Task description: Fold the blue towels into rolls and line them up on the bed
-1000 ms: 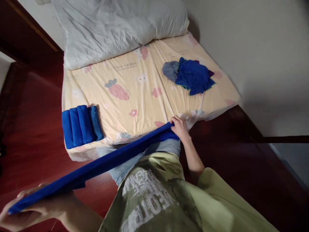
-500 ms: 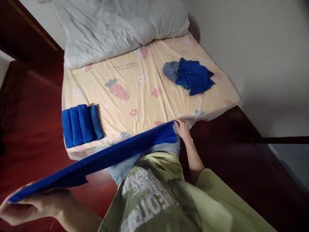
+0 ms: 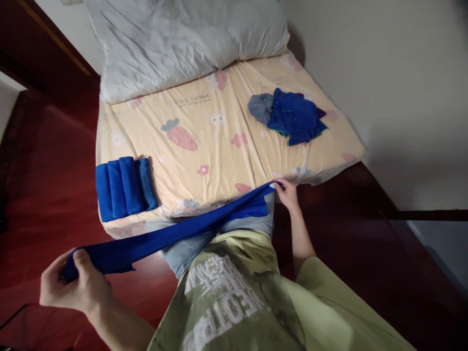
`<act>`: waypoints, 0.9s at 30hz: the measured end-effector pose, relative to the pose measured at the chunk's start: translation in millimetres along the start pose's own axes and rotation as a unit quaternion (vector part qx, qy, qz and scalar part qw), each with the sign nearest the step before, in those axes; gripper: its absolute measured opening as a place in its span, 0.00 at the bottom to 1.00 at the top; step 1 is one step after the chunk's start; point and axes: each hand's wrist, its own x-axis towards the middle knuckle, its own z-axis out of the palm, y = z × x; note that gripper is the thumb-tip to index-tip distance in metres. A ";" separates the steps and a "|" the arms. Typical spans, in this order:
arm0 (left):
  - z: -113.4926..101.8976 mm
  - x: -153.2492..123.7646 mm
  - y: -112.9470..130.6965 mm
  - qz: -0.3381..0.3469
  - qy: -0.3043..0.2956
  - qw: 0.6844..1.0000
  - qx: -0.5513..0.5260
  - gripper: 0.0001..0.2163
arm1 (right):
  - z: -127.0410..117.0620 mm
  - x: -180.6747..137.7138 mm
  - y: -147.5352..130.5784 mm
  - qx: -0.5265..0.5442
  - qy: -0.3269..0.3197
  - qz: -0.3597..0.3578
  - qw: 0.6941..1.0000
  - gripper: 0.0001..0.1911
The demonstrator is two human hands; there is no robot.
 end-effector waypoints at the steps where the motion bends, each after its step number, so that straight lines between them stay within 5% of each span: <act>1: 1.2 -0.2 -4.2 -0.002 0.044 0.999 0.002 0.16 | -3.0 1.1 1.9 0.010 0.006 0.002 1.000 0.23; 3: 2.8 0.4 -10.3 -0.006 0.094 0.996 0.006 0.17 | -6.8 2.0 5.4 0.030 0.028 0.009 0.999 0.23; 10: 0.4 6.5 -14.2 0.039 0.122 0.992 0.015 0.20 | -9.1 1.5 7.2 0.028 0.159 0.034 0.986 0.23; 20: 16.9 25.1 -23.5 0.006 0.080 0.996 -0.043 0.21 | -36.7 31.5 -24.9 0.062 0.199 -0.038 0.977 0.24; 27: 17.3 14.9 1.0 -0.031 0.063 0.993 -0.092 0.17 | -48.0 41.3 -61.6 0.052 0.293 -0.056 0.953 0.25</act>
